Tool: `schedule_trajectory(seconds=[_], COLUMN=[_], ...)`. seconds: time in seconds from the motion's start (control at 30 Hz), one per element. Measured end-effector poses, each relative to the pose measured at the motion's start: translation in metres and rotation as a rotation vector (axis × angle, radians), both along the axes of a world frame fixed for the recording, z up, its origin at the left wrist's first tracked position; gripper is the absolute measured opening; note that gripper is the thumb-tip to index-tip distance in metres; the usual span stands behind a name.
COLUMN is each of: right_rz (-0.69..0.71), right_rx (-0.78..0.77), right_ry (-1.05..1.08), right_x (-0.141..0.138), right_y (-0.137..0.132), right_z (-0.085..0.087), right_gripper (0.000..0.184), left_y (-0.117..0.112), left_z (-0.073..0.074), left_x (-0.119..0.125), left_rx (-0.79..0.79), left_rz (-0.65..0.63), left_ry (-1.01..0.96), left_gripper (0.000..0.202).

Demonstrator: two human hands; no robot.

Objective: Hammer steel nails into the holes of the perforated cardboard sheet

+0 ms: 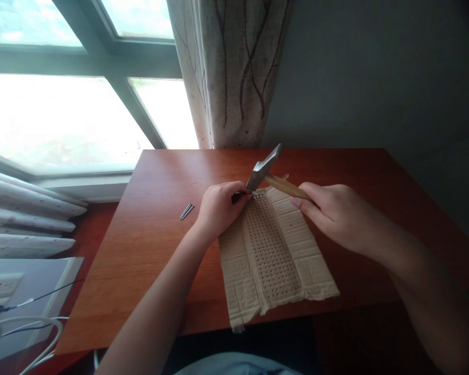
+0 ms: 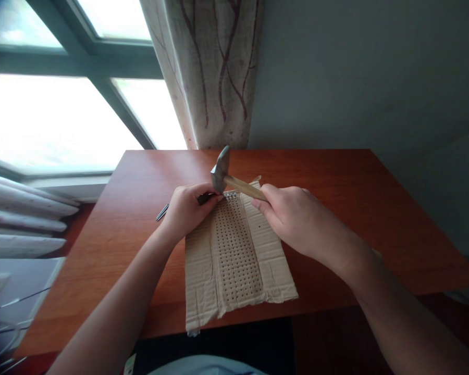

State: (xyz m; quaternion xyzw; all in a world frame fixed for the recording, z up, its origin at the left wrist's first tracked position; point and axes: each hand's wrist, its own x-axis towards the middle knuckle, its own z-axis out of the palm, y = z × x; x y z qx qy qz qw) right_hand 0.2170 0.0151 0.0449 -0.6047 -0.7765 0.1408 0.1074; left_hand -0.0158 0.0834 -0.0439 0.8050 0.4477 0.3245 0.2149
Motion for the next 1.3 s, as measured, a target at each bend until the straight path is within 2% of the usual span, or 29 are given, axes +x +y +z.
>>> schedule_trajectory(seconds=[0.3, 0.43, 0.53, 0.97, 1.13, 1.3], right_rz=[-0.033, -0.024, -0.017, -0.002, -0.016, 0.004], right_rx=[0.0, 0.009, 0.003, -0.082, -0.041, -0.054], right_ry=[0.042, 0.041, 0.047, -0.011, 0.013, -0.023], right_x=[0.005, 0.005, 0.003, -0.006, -0.008, -0.009], right_y=[-0.003, -0.004, -0.005, 0.002, -0.001, 0.002], right_z=[0.0, 0.001, 0.003, 0.001, 0.002, -0.004], right_gripper=[0.035, 0.034, 0.034, 0.033, 0.032, 0.033], left_y=[-0.002, -0.001, -0.002, -0.004, -0.005, -0.005], left_z=[0.01, 0.008, 0.005, 0.003, 0.005, 0.007], left_x=[-0.01, -0.013, -0.013, -0.014, -0.013, -0.013], left_rx=[0.048, 0.048, 0.007, -0.036, -0.027, -0.049], left_rz=[-0.075, -0.119, -0.136, -0.082, -0.083, -0.071], left_ry=[0.083, 0.175, 0.17, 0.18, 0.147, 0.174], left_gripper=[0.016, 0.02, 0.022, 0.023, 0.021, 0.02])
